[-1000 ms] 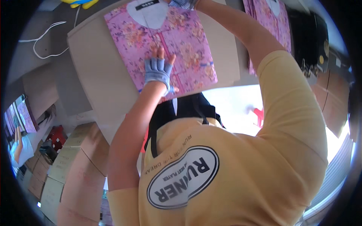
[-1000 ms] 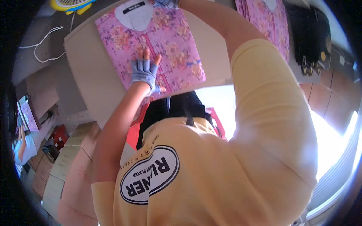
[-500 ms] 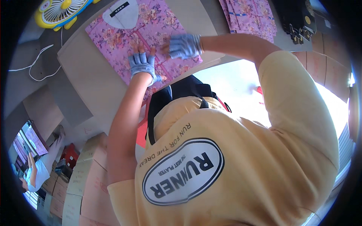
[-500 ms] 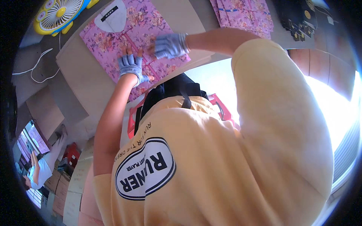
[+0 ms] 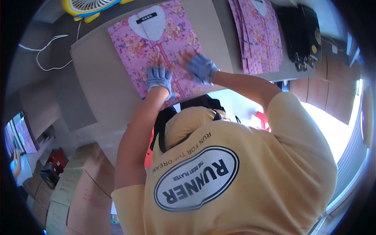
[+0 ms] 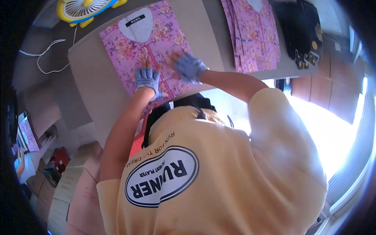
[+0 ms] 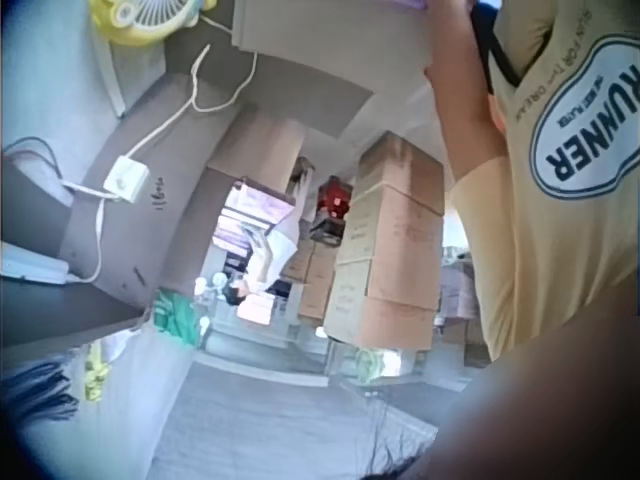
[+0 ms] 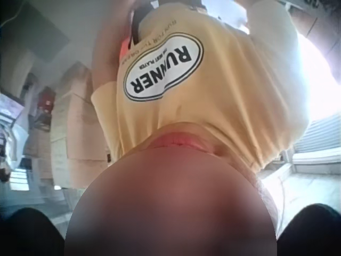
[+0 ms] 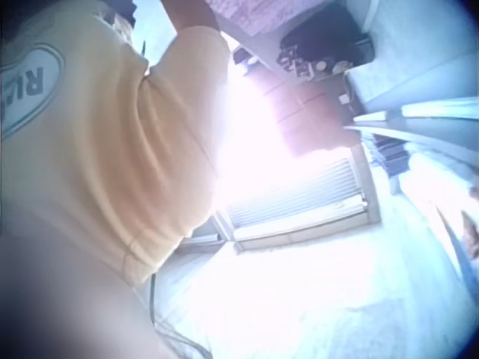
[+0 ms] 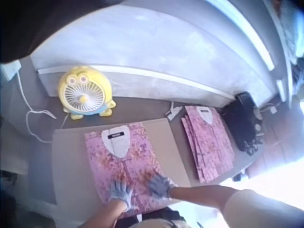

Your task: The person folds pink floral shirts on a table using cardboard dividers. They place a shirt on the table, smooth it, fold it in half, and then fold it again. The folded shirts are stacked on the right side of the table. The person repeats this process for multiple shirts throughout the video.

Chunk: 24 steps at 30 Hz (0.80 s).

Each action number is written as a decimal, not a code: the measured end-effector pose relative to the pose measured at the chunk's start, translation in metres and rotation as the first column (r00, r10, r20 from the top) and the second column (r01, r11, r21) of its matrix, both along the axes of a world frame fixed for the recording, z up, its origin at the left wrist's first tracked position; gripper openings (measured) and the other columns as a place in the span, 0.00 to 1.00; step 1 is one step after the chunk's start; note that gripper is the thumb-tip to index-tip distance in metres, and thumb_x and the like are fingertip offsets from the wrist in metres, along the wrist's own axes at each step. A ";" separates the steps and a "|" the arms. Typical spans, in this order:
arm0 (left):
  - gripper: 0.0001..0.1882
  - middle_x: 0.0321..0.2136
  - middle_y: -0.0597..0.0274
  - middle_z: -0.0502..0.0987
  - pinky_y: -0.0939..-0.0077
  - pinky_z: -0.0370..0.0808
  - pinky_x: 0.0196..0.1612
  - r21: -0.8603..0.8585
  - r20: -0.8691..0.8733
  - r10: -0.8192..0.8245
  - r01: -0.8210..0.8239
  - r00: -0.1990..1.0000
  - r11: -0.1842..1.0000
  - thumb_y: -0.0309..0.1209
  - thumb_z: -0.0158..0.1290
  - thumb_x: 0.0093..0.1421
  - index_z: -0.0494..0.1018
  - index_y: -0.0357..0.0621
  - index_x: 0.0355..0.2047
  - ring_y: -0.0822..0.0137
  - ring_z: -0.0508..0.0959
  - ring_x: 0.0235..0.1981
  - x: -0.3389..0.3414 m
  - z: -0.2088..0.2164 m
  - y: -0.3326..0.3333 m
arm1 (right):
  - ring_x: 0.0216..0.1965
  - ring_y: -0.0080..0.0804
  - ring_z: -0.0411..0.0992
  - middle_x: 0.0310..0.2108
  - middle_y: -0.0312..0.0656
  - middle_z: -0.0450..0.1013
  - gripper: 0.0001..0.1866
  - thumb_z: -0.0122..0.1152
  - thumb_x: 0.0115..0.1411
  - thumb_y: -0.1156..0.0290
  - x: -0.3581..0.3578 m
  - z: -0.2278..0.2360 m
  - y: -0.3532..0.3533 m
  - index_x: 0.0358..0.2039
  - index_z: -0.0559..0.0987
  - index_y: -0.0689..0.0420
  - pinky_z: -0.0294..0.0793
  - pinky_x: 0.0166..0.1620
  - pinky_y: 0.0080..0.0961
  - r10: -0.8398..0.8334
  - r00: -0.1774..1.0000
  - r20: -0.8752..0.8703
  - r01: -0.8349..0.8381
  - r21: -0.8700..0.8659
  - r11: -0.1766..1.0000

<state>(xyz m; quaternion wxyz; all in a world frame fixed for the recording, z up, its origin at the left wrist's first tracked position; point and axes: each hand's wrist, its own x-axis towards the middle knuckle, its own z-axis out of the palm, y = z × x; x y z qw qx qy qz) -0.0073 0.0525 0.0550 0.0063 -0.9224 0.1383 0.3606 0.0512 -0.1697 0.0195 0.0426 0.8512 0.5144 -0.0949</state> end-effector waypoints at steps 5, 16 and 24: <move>0.73 0.67 0.38 0.23 0.32 0.38 0.63 -0.086 0.000 0.022 -0.022 1.000 0.996 0.71 0.60 0.34 0.27 0.60 0.69 0.35 0.27 0.68 -0.003 -0.006 0.005 | 0.67 0.47 0.50 0.68 0.45 0.51 0.35 0.44 0.62 0.44 0.131 -0.013 0.050 0.66 0.58 0.47 0.48 0.67 0.49 -0.163 0.977 0.140 0.117 0.286 0.951; 0.72 0.67 0.40 0.20 0.36 0.38 0.64 -0.131 -0.002 0.061 -0.060 0.998 0.990 0.69 0.62 0.34 0.30 0.59 0.70 0.39 0.24 0.68 -0.005 -0.004 0.004 | 0.35 0.49 0.77 0.32 0.49 0.78 0.17 0.46 0.60 0.53 0.318 -0.016 0.136 0.31 0.78 0.50 0.75 0.37 0.44 -0.423 0.902 0.090 0.407 0.154 0.900; 0.74 0.67 0.40 0.20 0.33 0.36 0.64 -0.143 0.043 0.115 -0.108 0.992 0.984 0.68 0.64 0.31 0.30 0.60 0.70 0.36 0.25 0.68 -0.011 -0.011 0.005 | 0.31 0.51 0.76 0.28 0.50 0.76 0.13 0.51 0.55 0.60 0.244 0.013 0.133 0.29 0.78 0.54 0.74 0.36 0.45 -0.333 0.926 0.177 0.232 0.429 0.873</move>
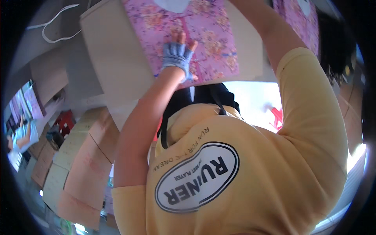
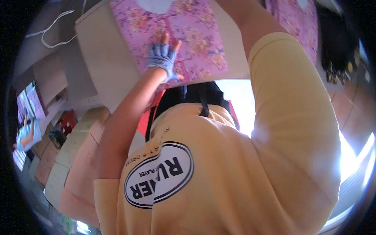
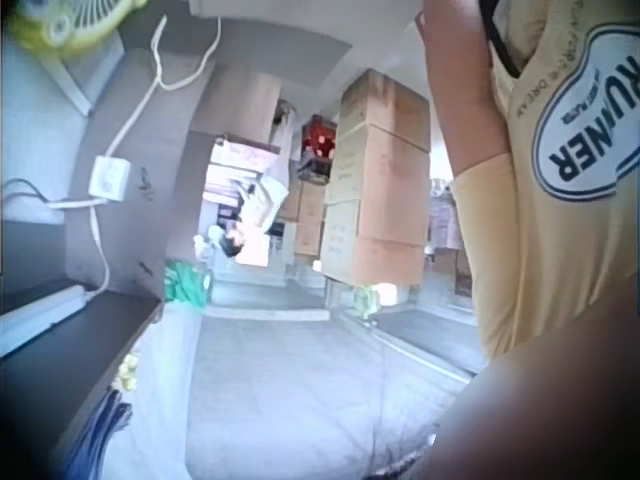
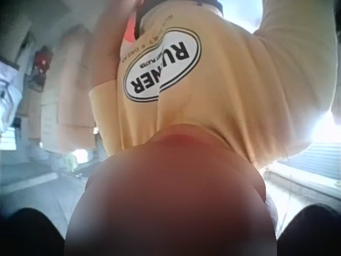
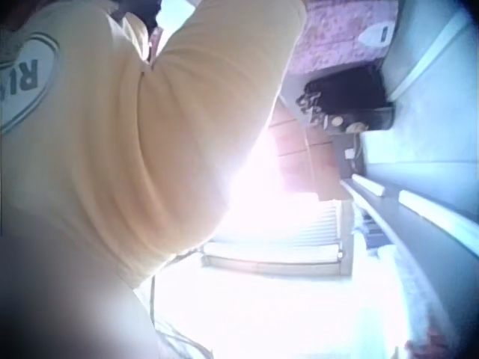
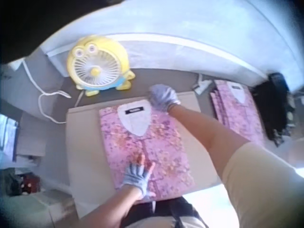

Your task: The person folds pink floral shirts on a table using cardboard dividers. They place a shirt on the table, smooth it, fold it in half, and then fold it again. The folded shirts are stacked on the right side of the table. The person repeats this process for multiple shirts throughout the video.

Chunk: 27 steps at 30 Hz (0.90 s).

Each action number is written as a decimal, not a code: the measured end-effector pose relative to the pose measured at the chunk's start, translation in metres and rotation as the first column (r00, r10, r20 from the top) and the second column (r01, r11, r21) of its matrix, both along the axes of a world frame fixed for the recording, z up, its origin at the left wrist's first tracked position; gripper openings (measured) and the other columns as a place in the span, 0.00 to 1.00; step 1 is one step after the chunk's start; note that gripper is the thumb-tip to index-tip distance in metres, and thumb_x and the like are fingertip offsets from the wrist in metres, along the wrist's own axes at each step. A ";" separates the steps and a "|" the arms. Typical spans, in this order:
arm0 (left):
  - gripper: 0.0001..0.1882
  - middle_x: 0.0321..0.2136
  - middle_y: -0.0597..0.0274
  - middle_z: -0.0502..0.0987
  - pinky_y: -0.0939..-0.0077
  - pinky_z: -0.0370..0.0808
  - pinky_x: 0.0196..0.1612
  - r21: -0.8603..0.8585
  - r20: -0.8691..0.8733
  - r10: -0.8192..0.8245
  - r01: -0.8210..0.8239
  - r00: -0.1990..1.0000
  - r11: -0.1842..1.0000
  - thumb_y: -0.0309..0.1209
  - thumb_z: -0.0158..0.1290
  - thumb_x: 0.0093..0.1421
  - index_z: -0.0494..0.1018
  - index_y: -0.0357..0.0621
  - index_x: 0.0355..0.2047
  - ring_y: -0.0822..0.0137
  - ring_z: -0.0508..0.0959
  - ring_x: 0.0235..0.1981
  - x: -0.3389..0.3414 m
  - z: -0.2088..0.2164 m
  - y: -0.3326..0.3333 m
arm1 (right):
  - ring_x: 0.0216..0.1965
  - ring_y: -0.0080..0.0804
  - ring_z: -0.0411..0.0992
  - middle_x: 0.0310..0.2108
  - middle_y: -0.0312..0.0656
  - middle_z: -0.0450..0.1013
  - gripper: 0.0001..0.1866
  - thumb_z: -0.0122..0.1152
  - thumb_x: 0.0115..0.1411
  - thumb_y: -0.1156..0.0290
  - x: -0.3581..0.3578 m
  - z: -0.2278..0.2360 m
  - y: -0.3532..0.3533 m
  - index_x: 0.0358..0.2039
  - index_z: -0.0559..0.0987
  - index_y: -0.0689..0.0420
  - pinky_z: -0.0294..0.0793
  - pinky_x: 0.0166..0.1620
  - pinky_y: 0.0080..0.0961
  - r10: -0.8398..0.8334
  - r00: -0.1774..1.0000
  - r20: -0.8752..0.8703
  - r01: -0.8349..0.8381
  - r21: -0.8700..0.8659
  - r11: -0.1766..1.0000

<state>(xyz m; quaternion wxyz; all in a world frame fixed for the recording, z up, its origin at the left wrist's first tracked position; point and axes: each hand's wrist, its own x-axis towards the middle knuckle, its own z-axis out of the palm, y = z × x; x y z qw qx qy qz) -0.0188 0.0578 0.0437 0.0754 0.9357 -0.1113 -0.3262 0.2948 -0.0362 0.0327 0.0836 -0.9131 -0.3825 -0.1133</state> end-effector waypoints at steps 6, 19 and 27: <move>0.74 0.67 0.38 0.22 0.33 0.35 0.64 0.122 -0.005 -0.073 0.073 0.997 0.990 0.69 0.62 0.33 0.27 0.60 0.69 0.36 0.26 0.68 0.006 0.000 -0.002 | 0.61 0.41 0.57 0.60 0.41 0.58 0.26 0.46 0.61 0.52 -0.116 -0.052 -0.090 0.56 0.66 0.48 0.56 0.60 0.42 0.316 0.927 -0.201 -0.341 -0.106 0.934; 0.74 0.66 0.35 0.21 0.30 0.38 0.62 0.061 0.140 -0.166 0.159 0.976 0.985 0.72 0.59 0.34 0.27 0.54 0.69 0.34 0.26 0.68 -0.022 -0.007 0.002 | 0.56 0.53 0.64 0.55 0.54 0.66 0.22 0.58 0.57 0.65 -0.424 -0.016 -0.198 0.51 0.71 0.57 0.66 0.58 0.43 -0.101 0.856 -0.507 0.348 0.419 0.838; 0.73 0.66 0.34 0.20 0.27 0.38 0.60 -0.001 0.107 -0.287 0.289 0.952 0.957 0.68 0.61 0.34 0.30 0.54 0.69 0.31 0.27 0.67 -0.074 -0.012 0.005 | 0.39 0.25 0.70 0.38 0.35 0.74 0.21 0.65 0.53 0.69 -0.446 -0.047 -0.179 0.48 0.75 0.61 0.72 0.40 0.26 0.583 -0.045 -0.811 0.998 -0.061 -0.008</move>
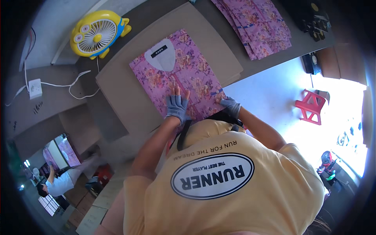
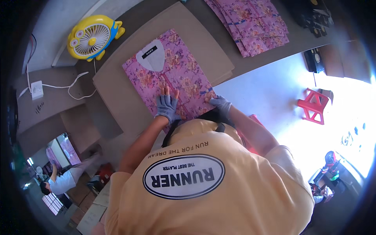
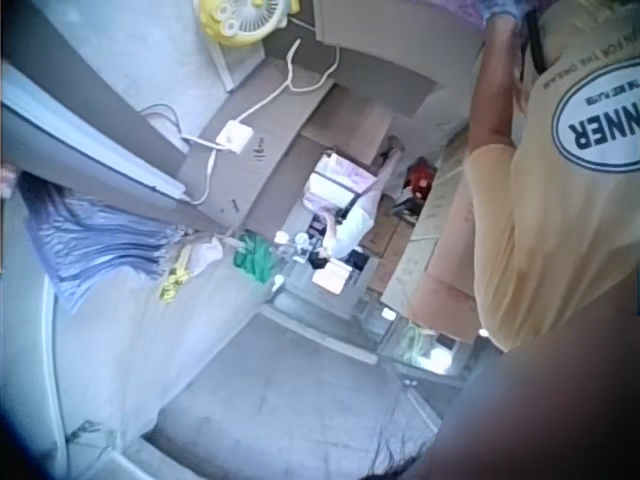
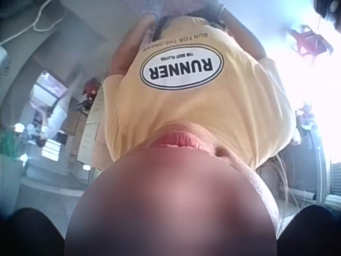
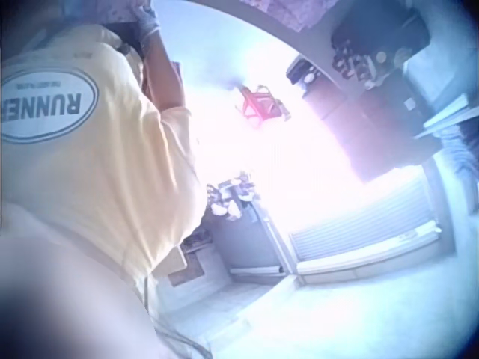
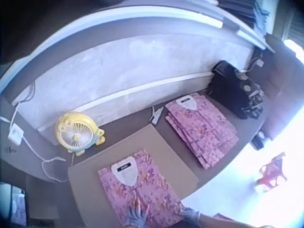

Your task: The person folds pink floral shirts on a table using cardboard dividers. They place a shirt on the table, smooth it, fold it in half, and then fold it again. The folded shirts are stacked on the right side of the table. The person repeats this process for multiple shirts throughout the video.

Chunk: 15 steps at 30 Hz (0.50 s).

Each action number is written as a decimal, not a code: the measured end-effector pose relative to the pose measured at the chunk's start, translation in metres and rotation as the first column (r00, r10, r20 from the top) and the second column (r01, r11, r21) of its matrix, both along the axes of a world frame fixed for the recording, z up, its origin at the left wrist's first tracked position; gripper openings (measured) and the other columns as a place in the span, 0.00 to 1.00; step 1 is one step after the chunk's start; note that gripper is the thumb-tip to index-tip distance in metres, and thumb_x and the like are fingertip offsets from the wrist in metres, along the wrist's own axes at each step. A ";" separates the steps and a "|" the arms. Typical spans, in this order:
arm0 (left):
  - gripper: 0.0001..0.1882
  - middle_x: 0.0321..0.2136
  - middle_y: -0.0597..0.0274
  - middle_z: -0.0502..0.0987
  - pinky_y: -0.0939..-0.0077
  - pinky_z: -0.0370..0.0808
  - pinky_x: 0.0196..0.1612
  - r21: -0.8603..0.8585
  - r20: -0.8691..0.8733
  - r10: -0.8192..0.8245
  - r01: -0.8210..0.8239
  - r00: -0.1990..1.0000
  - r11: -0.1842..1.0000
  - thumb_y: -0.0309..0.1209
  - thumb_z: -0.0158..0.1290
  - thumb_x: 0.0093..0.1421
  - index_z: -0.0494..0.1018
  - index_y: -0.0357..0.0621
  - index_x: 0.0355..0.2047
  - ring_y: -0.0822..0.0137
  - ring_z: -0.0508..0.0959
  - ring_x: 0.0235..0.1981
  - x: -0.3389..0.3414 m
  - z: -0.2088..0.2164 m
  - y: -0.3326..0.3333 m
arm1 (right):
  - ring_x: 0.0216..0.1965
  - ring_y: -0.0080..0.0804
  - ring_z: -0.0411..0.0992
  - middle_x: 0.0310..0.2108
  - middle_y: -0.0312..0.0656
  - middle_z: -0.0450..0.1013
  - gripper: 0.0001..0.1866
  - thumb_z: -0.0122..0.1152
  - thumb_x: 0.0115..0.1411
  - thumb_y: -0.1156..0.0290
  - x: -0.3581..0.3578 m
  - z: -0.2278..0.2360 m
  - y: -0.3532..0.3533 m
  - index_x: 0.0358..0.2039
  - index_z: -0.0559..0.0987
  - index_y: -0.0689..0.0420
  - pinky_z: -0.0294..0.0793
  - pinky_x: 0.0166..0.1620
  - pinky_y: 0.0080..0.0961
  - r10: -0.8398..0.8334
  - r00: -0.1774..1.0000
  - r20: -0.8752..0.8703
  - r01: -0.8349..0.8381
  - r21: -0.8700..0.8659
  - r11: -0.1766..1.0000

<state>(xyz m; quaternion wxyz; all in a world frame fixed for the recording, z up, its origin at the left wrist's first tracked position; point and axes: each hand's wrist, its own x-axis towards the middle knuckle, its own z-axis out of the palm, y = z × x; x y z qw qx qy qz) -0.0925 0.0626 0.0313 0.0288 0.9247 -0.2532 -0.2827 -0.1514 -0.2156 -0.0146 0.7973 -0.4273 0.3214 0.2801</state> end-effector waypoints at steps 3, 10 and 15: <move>0.68 0.67 0.33 0.26 0.36 0.41 0.63 -0.134 -0.032 0.107 -0.110 0.994 0.985 0.68 0.59 0.40 0.33 0.50 0.69 0.35 0.32 0.68 0.012 0.012 -0.006 | 0.31 0.26 0.74 0.27 0.32 0.74 0.16 0.58 0.56 0.75 0.019 0.038 0.000 0.46 0.76 0.60 0.74 0.34 0.25 0.375 0.919 0.120 -0.286 -0.453 0.844; 0.46 0.67 0.42 0.41 0.52 0.49 0.66 -0.450 -0.887 0.014 -0.857 0.462 -0.251 0.61 0.41 0.60 0.44 0.45 0.68 0.47 0.45 0.68 0.032 0.020 -0.014 | 0.28 0.39 0.76 0.28 0.43 0.75 0.21 0.60 0.53 0.74 0.032 0.197 0.060 0.50 0.75 0.52 0.75 0.31 0.29 0.729 0.257 0.634 0.200 -0.773 0.602; 0.44 0.67 0.44 0.45 0.49 0.54 0.63 0.105 -0.751 -0.618 -0.881 0.234 -0.461 0.62 0.38 0.61 0.44 0.47 0.68 0.47 0.50 0.66 0.041 0.087 -0.013 | 0.33 0.45 0.76 0.37 0.47 0.74 0.22 0.62 0.51 0.64 0.066 0.291 0.082 0.49 0.74 0.49 0.77 0.34 0.37 0.939 -0.174 0.295 -0.020 -0.955 0.296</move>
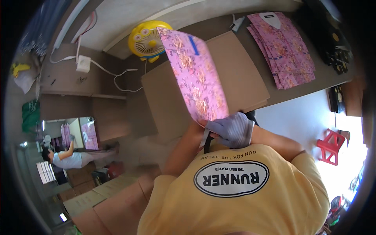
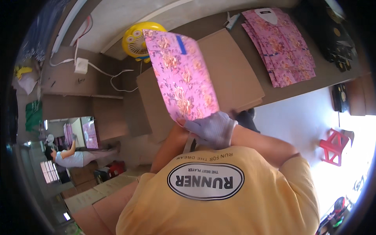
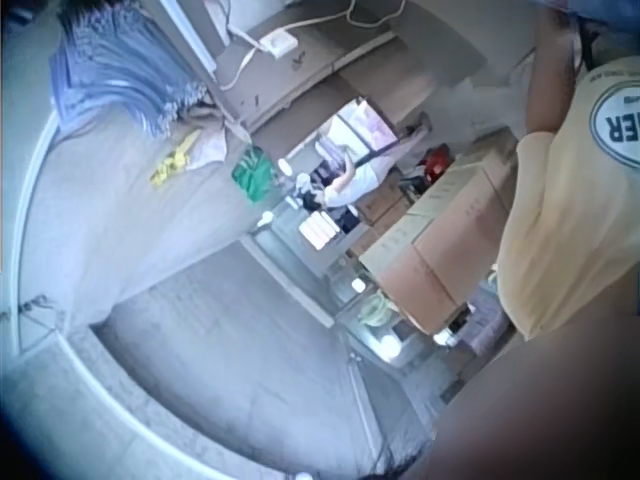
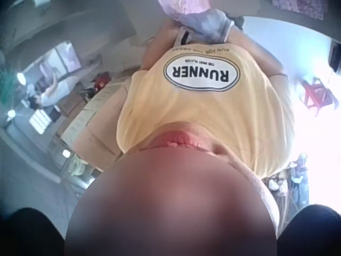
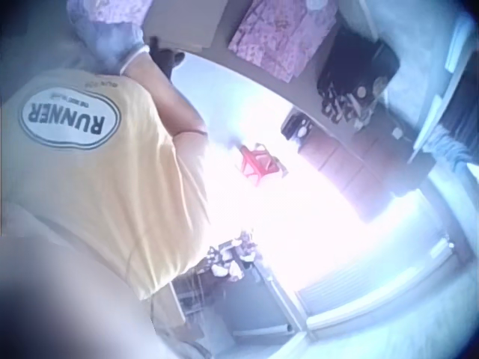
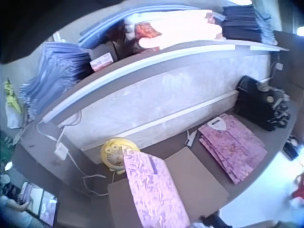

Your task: The person folds pink floral shirts on a table using cardboard dividers. They place a shirt on the table, smooth it, fold it in half, and then fold it again. The folded shirts are stacked on the right side of the table. The person repeats this process for multiple shirts throughout the video.

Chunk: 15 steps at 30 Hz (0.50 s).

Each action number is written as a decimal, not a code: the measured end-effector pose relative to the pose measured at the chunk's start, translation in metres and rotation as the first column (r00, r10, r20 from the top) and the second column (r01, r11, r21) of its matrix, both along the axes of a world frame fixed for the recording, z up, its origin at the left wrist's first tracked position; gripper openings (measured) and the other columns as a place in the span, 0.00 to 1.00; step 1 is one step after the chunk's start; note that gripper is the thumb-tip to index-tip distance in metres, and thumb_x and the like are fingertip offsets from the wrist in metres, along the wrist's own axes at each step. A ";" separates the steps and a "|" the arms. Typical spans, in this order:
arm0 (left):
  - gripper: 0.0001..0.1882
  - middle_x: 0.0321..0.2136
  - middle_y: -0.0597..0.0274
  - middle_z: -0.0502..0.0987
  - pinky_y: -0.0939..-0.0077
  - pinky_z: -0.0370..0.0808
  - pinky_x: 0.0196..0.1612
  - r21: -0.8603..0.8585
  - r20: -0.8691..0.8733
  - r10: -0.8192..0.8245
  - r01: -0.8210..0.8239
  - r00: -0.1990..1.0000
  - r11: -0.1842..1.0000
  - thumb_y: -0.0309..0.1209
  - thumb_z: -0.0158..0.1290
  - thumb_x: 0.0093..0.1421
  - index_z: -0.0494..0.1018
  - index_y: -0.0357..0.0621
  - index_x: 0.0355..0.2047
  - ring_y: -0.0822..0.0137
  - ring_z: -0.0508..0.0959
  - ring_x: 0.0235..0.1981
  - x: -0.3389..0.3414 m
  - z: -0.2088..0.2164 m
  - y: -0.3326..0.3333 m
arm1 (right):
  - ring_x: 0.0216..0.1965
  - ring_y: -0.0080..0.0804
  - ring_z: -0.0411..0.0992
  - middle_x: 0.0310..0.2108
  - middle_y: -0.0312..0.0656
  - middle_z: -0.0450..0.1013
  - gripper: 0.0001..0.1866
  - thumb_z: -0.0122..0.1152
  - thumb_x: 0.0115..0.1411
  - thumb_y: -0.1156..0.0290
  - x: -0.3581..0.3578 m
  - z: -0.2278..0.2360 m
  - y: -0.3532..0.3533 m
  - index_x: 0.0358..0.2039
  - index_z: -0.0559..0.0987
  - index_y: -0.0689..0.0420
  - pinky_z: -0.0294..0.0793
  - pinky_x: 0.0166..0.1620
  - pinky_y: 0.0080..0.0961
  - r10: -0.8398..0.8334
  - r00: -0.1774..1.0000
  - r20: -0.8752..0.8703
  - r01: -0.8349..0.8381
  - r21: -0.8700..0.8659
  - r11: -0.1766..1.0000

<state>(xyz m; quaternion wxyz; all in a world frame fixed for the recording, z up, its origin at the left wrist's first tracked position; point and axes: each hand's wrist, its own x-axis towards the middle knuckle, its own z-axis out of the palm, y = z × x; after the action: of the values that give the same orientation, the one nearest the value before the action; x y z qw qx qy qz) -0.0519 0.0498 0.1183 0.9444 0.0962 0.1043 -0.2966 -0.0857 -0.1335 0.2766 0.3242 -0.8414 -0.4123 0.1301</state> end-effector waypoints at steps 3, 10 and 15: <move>0.43 0.66 0.45 0.47 0.48 0.56 0.61 -0.208 -0.078 0.056 -0.071 0.995 0.975 0.62 0.36 0.62 0.45 0.47 0.68 0.47 0.53 0.65 -0.017 0.049 0.012 | 0.36 0.41 0.76 0.41 0.41 0.74 0.21 0.60 0.51 0.58 0.004 0.000 0.014 0.46 0.73 0.47 0.76 0.42 0.40 0.108 0.990 0.096 -0.118 0.102 0.988; 0.42 0.65 0.48 0.53 0.44 0.63 0.57 -0.506 -0.235 0.228 -0.319 0.945 0.801 0.63 0.32 0.63 0.46 0.49 0.68 0.46 0.60 0.62 -0.030 0.078 -0.041 | 0.70 0.42 0.44 0.66 0.32 0.54 0.29 0.58 0.50 0.60 0.001 -0.034 -0.015 0.56 0.70 0.35 0.54 0.56 0.75 0.079 0.849 0.522 -0.118 0.041 0.992; 0.38 0.65 0.52 0.54 0.51 0.62 0.59 -0.494 -0.298 0.327 -0.438 0.897 0.752 0.60 0.30 0.65 0.47 0.50 0.68 0.51 0.60 0.62 -0.018 0.031 -0.112 | 0.69 0.42 0.47 0.66 0.31 0.56 0.26 0.51 0.54 0.67 0.018 -0.049 -0.091 0.55 0.70 0.34 0.52 0.59 0.71 0.040 0.794 0.606 -0.161 0.148 0.976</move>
<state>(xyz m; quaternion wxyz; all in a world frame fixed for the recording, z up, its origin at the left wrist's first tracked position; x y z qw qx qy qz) -0.0697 -0.0624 0.1497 0.9574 -0.2311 0.1233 -0.1214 -0.0680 -0.2248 0.2277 0.2491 -0.7808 -0.5484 -0.1659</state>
